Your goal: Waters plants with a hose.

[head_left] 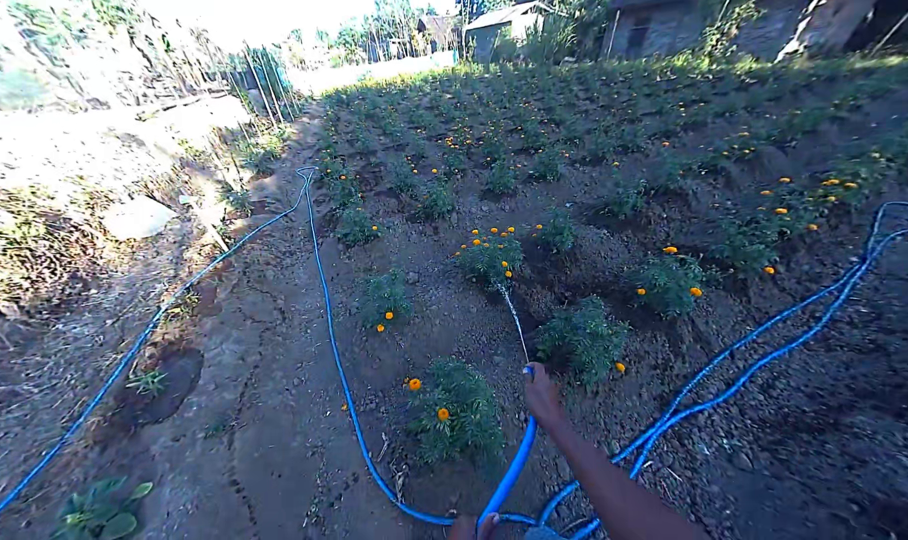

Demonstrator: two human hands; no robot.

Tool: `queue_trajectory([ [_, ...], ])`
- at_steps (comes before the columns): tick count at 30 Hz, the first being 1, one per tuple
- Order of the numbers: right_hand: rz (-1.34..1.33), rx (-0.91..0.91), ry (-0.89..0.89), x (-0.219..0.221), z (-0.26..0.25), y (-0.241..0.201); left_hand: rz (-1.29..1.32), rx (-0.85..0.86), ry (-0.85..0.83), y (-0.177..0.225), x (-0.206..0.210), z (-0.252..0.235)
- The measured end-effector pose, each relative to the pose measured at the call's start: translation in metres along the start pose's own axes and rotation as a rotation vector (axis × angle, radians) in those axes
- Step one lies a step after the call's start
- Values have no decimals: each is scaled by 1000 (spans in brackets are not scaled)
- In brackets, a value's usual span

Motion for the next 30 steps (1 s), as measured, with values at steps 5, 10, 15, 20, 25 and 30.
queue_trajectory([
  [5, 17, 27, -15, 5, 11, 4, -5, 2, -42, -16, 2, 3],
  [10, 20, 22, -43, 7, 0, 13, -41, -5, -82, -4, 2, 3],
  [15, -15, -6, -81, -1, -9, 19, -95, -64, -104, 6, 7, -2],
  [20, -48, 3, -67, -12, -27, 30, -110, -70, -106, 24, 13, -11],
  [25, -63, 1, -59, -28, -44, 39, -111, -65, -110, 42, 27, -25],
  [30, -63, -24, -52, -44, -61, 43, -105, -78, -108, 58, 42, -37],
])
Point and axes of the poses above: each hand's wrist, its own z-axis away from the middle knuckle, its own x-axis out of the palm, y = z × x, the point moved 8 cm from there along -z, towards the middle knuckle, and after that the axes turned 7 degrees about y, right-handed, at the moved point
